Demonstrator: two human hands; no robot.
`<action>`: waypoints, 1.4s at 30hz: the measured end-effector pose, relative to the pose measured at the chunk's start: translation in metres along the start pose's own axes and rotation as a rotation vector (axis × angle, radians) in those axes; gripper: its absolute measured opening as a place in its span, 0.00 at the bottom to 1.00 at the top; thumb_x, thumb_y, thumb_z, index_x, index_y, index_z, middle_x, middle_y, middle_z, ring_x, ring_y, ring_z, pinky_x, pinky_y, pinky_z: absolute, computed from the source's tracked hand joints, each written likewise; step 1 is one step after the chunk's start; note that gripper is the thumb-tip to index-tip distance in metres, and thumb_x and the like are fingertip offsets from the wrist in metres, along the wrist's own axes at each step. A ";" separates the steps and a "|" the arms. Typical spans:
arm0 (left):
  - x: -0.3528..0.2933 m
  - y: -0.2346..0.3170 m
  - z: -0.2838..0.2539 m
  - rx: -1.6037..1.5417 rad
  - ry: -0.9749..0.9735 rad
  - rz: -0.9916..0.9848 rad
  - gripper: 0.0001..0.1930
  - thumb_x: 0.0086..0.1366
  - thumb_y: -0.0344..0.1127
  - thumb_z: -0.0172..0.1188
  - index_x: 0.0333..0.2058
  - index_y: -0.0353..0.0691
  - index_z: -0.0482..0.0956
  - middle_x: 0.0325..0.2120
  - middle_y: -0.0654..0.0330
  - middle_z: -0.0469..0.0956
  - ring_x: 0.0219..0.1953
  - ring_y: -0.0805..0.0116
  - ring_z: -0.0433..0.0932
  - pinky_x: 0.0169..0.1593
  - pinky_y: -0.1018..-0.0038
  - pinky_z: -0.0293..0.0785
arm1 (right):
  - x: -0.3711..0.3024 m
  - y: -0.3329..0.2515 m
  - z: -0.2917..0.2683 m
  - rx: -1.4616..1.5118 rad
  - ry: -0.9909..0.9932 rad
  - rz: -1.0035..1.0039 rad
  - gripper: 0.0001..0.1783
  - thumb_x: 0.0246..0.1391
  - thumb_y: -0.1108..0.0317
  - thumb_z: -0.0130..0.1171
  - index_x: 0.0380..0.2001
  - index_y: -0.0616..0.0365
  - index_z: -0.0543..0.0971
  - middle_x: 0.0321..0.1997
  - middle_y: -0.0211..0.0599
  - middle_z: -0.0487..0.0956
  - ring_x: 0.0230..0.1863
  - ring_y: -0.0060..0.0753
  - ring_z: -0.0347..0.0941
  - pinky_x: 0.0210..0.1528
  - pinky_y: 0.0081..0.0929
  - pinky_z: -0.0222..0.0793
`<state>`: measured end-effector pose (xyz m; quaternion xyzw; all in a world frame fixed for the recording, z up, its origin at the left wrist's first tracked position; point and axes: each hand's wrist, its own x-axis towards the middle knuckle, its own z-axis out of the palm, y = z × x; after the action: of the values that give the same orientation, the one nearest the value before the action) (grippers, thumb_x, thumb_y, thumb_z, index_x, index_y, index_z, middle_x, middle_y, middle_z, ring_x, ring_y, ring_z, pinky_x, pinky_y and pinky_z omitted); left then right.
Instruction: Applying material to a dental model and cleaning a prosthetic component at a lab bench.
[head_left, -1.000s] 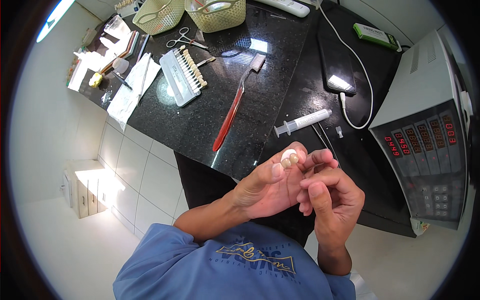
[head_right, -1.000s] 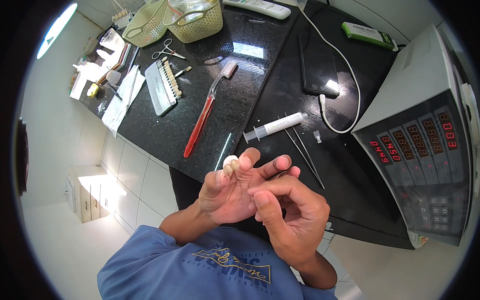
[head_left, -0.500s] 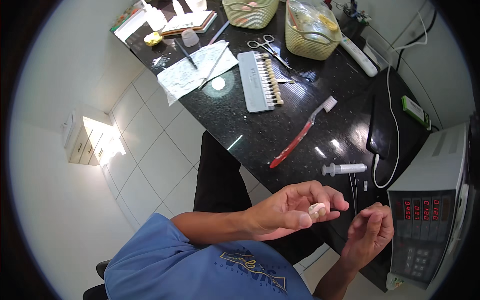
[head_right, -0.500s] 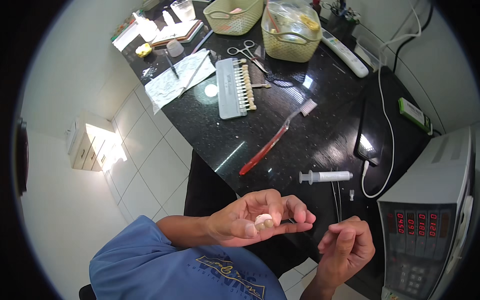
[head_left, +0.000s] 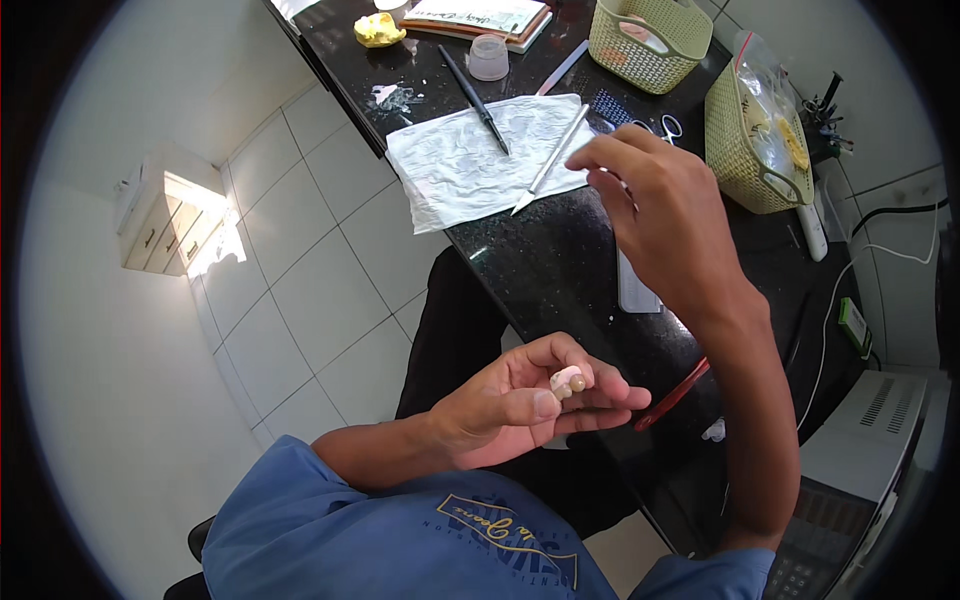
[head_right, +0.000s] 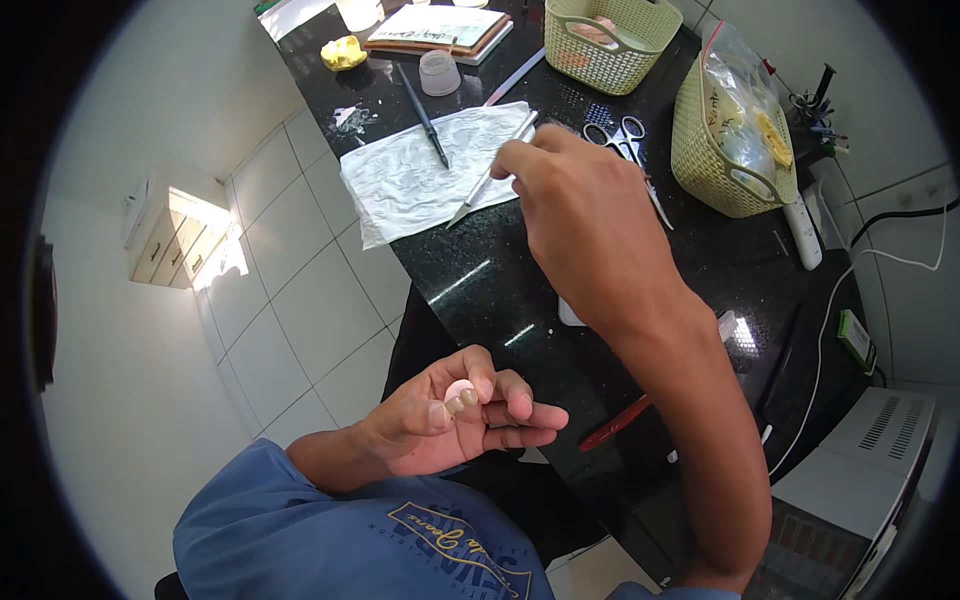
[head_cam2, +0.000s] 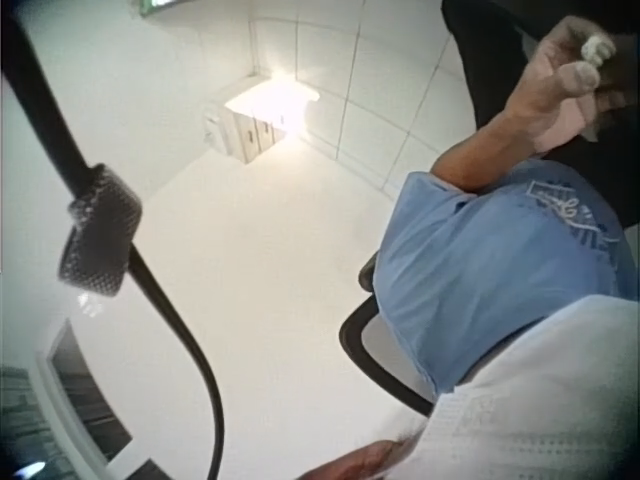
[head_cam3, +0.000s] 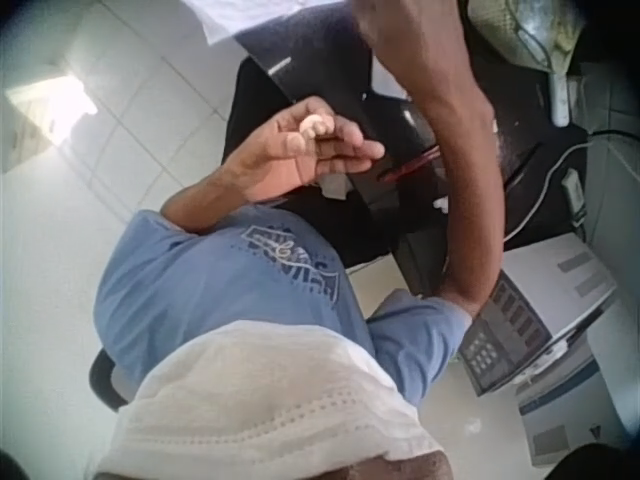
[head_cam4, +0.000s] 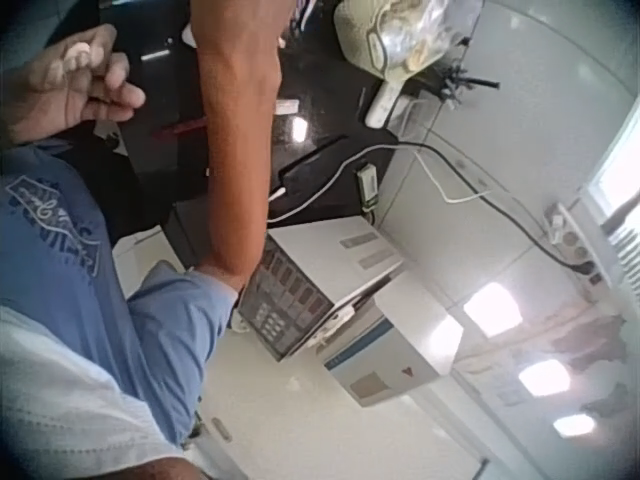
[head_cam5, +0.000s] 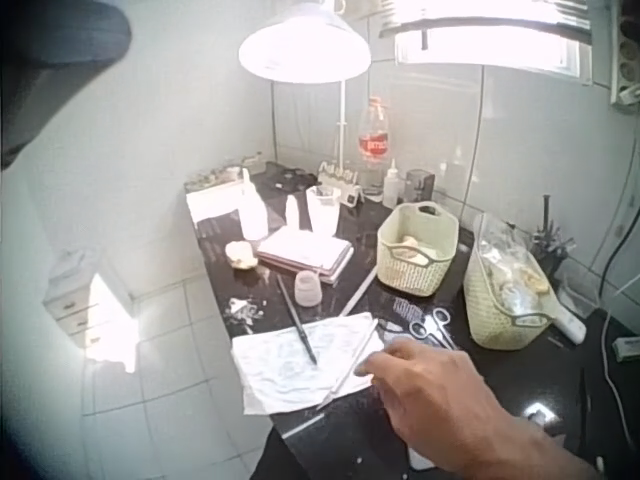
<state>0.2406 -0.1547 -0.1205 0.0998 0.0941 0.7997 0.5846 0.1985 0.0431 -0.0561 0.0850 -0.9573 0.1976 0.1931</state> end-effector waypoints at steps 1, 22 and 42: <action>0.000 0.004 -0.002 -0.041 0.003 -0.007 0.13 0.61 0.39 0.62 0.42 0.47 0.70 0.50 0.56 0.70 0.65 0.49 0.61 0.68 0.51 0.54 | 0.011 0.003 0.009 -0.109 -0.039 -0.074 0.07 0.49 0.75 0.56 0.32 0.61 0.80 0.34 0.43 0.78 0.37 0.44 0.77 0.39 0.35 0.73; 0.014 -0.002 -0.007 -0.129 -0.082 -0.101 0.15 0.60 0.43 0.64 0.41 0.49 0.69 0.52 0.56 0.68 0.66 0.50 0.58 0.69 0.49 0.50 | -0.074 -0.009 -0.085 0.835 0.507 0.385 0.26 0.61 0.73 0.53 0.61 0.67 0.61 0.49 0.46 0.76 0.39 0.20 0.71 0.41 0.14 0.68; 0.074 -0.073 0.020 0.108 -0.218 0.247 0.15 0.62 0.36 0.62 0.44 0.44 0.68 0.47 0.55 0.67 0.57 0.60 0.69 0.59 0.60 0.71 | -0.181 -0.101 -0.039 0.429 0.723 0.284 0.15 0.57 0.74 0.53 0.45 0.66 0.64 0.31 0.47 0.76 0.32 0.35 0.79 0.39 0.27 0.77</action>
<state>0.2908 -0.0618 -0.1167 0.2281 0.0598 0.8435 0.4826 0.4003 -0.0173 -0.0610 -0.0837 -0.7677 0.4333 0.4645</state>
